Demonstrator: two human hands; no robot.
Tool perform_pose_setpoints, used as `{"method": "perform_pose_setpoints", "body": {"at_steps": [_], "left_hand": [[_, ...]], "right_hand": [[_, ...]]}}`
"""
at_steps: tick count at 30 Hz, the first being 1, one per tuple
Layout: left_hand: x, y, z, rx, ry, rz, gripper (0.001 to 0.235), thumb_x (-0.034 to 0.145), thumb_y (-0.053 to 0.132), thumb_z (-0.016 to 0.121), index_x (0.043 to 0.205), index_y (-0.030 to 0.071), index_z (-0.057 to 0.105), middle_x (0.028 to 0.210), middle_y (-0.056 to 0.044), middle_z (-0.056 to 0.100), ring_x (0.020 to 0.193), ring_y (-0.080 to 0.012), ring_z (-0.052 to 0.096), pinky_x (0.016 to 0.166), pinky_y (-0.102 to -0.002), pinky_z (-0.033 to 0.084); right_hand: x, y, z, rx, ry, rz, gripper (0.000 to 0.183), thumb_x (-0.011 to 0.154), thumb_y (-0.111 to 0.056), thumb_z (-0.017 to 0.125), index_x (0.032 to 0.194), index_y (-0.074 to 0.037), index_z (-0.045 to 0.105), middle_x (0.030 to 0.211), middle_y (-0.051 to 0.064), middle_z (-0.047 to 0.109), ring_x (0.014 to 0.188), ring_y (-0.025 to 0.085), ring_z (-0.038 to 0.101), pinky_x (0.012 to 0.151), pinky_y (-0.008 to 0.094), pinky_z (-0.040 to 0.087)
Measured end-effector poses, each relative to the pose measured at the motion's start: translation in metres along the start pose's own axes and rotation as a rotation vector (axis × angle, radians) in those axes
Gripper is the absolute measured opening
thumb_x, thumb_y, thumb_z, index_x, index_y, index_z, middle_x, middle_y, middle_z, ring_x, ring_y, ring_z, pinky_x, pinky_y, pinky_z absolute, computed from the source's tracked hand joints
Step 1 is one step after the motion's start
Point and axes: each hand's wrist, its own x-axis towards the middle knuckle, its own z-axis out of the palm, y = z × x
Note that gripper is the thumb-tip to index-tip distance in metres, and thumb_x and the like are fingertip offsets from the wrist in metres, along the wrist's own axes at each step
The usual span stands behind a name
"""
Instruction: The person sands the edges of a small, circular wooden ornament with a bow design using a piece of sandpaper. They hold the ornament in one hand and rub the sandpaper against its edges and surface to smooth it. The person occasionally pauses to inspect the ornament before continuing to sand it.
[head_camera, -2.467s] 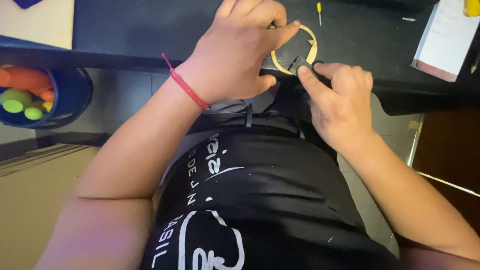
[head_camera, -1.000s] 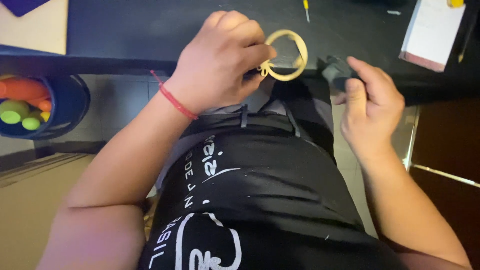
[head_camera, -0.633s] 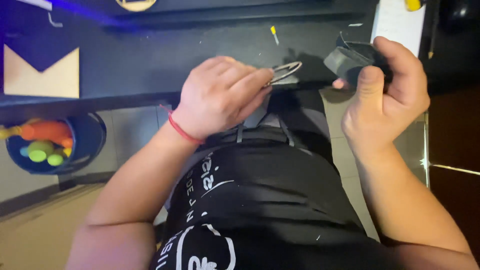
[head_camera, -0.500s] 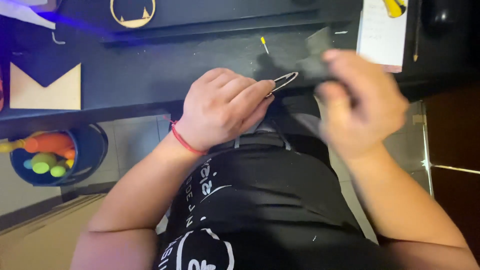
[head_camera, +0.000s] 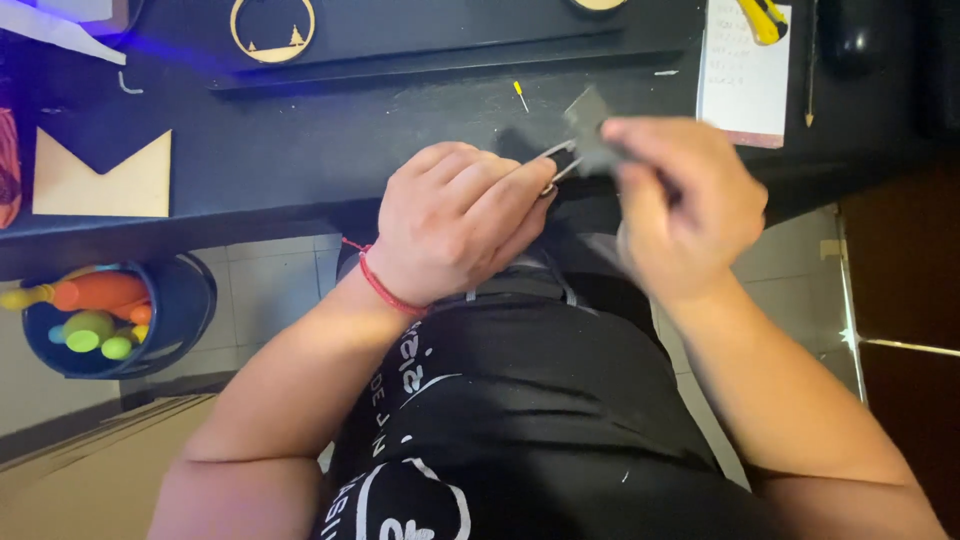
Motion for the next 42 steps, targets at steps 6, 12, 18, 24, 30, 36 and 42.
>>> {"method": "perform_pose_setpoints", "body": {"at_steps": [6,12,18,24,30,36,42], "left_hand": [[-0.006,0.001,-0.002,-0.052,0.023,0.014,0.014,0.101,0.012,0.065,0.113,0.004,0.066,0.097,-0.003,0.07,0.081,-0.0202,0.069,0.073,-0.033,0.054],[-0.002,0.004,-0.001,-0.02,0.019,0.015,0.016,0.102,0.015,0.061,0.114,0.005,0.066,0.096,-0.002,0.069,0.081,-0.0199,0.066,0.072,-0.033,0.054],[-0.009,0.005,0.002,-0.094,0.041,-0.033,0.015,0.101,0.01,0.065,0.115,0.003,0.064,0.094,-0.006,0.067,0.08,-0.0222,0.067,0.071,-0.035,0.055],[0.003,0.01,-0.008,-0.04,0.065,-0.013,0.014,0.101,0.013,0.066,0.112,0.005,0.066,0.089,-0.004,0.065,0.074,-0.0207,0.063,0.068,-0.033,0.054],[0.003,0.01,-0.002,-0.055,-0.018,-0.062,0.013,0.102,0.015,0.061,0.106,0.003,0.064,0.087,-0.006,0.064,0.074,-0.0248,0.062,0.068,-0.035,0.05],[0.001,0.014,0.004,-0.224,0.034,-0.234,0.01,0.102,0.013,0.063,0.108,0.006,0.065,0.094,-0.005,0.074,0.081,-0.0245,0.073,0.071,-0.037,0.056],[0.019,0.015,-0.013,-0.613,0.021,-0.639,0.023,0.101,0.023,0.053,0.095,0.007,0.068,0.08,0.0,0.072,0.077,-0.0109,0.067,0.072,-0.027,0.05]], "right_hand": [[0.0,-0.002,0.004,0.019,0.163,0.121,0.023,0.106,-0.018,0.06,0.107,0.005,0.059,0.096,0.022,0.071,0.091,0.034,0.072,0.088,0.04,0.055],[0.002,-0.007,0.0,0.08,0.129,-0.213,0.016,0.102,-0.008,0.056,0.101,0.008,0.058,0.093,0.027,0.069,0.071,0.037,0.062,0.069,0.045,0.049],[-0.003,0.003,0.004,0.031,0.132,-0.053,0.016,0.105,-0.006,0.056,0.107,0.01,0.059,0.098,0.027,0.069,0.087,0.038,0.068,0.082,0.043,0.054],[0.005,-0.014,0.006,0.106,0.236,-0.056,0.017,0.104,-0.014,0.06,0.11,0.001,0.054,0.098,0.025,0.068,0.087,0.036,0.067,0.082,0.041,0.052],[0.005,-0.032,0.005,0.033,0.116,-0.13,0.018,0.08,0.019,0.053,0.094,0.013,0.064,0.091,0.026,0.069,0.075,0.037,0.062,0.073,0.045,0.054],[0.004,-0.001,0.001,-0.055,0.281,0.159,0.028,0.103,-0.027,0.067,0.109,0.001,0.061,0.099,0.016,0.067,0.095,0.029,0.07,0.092,0.037,0.053],[0.012,0.028,0.0,0.546,0.486,0.605,0.026,0.098,-0.024,0.074,0.114,-0.011,0.058,0.101,0.006,0.062,0.085,0.017,0.059,0.056,0.03,0.047]]}}
